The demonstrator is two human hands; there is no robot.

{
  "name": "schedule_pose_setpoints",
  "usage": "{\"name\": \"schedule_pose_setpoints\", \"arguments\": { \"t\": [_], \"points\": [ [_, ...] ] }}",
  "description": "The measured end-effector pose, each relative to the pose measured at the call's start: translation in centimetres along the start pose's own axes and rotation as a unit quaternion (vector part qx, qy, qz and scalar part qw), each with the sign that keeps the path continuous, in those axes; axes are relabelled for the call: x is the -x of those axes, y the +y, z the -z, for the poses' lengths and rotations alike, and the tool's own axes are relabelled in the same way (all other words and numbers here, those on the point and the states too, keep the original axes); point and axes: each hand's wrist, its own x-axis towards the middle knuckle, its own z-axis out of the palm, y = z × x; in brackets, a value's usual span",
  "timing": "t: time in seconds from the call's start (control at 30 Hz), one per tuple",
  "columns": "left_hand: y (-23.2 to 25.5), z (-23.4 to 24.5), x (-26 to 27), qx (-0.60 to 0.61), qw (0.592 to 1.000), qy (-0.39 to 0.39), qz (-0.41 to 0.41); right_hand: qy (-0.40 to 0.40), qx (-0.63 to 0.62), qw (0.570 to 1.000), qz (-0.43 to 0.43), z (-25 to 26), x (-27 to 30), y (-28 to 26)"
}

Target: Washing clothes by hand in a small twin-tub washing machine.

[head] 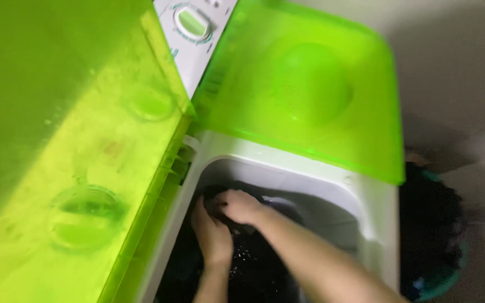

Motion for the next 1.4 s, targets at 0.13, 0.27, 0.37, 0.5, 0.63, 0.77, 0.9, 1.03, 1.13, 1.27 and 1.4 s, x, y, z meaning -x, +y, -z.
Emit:
{"name": "schedule_pose_setpoints", "arguments": {
  "t": [0.13,0.27,0.37,0.5,0.63,0.77,0.9,1.03,1.13,1.27,1.4],
  "points": [
    [-5.9,-3.7,5.1,0.011,0.954,-0.058,0.293,0.042,0.173,0.949,-0.26,-9.7,-0.8,9.2],
    [-15.4,-8.3,12.3,-0.101,0.932,-0.115,0.328,-0.125,0.287,0.912,-0.264,-16.3,0.5,14.2],
    [-13.9,-4.1,10.1,-0.242,0.924,-0.079,0.286,-0.168,0.263,0.915,-0.255,-17.3,-1.7,17.3],
    [-12.7,-1.5,8.8,-0.311,0.909,-0.069,0.27,-0.224,0.239,0.909,-0.258,-12.6,-1.7,16.4],
    [-14.0,0.2,8.8,-0.21,0.89,-0.159,0.372,0.019,0.192,0.966,-0.173,-5.2,1.6,2.9],
    [-10.2,1.5,3.4,-0.134,0.846,-0.254,0.45,-0.078,0.236,0.96,-0.127,-4.5,2.1,6.7],
    [-0.2,5.7,0.7,-0.081,0.891,-0.216,0.392,-0.005,0.207,0.976,-0.072,1.0,3.0,1.9],
    [7.1,9.6,-1.2,0.023,0.96,-0.178,0.217,-0.104,0.083,0.991,-0.003,7.0,5.1,-5.7],
    [12.6,13.1,-2.3,0.116,0.962,-0.204,0.139,-0.19,-0.035,0.98,0.044,10.1,6.8,-8.8],
    [18.4,16.4,-3.7,0.211,0.961,-0.147,0.097,-0.205,-0.049,0.972,0.102,10.1,8.5,-5.9],
    [24.4,19.9,-5.0,0.216,0.968,-0.079,0.098,-0.249,0.07,0.951,-0.169,10.4,10.3,-8.6]
  ]
}}
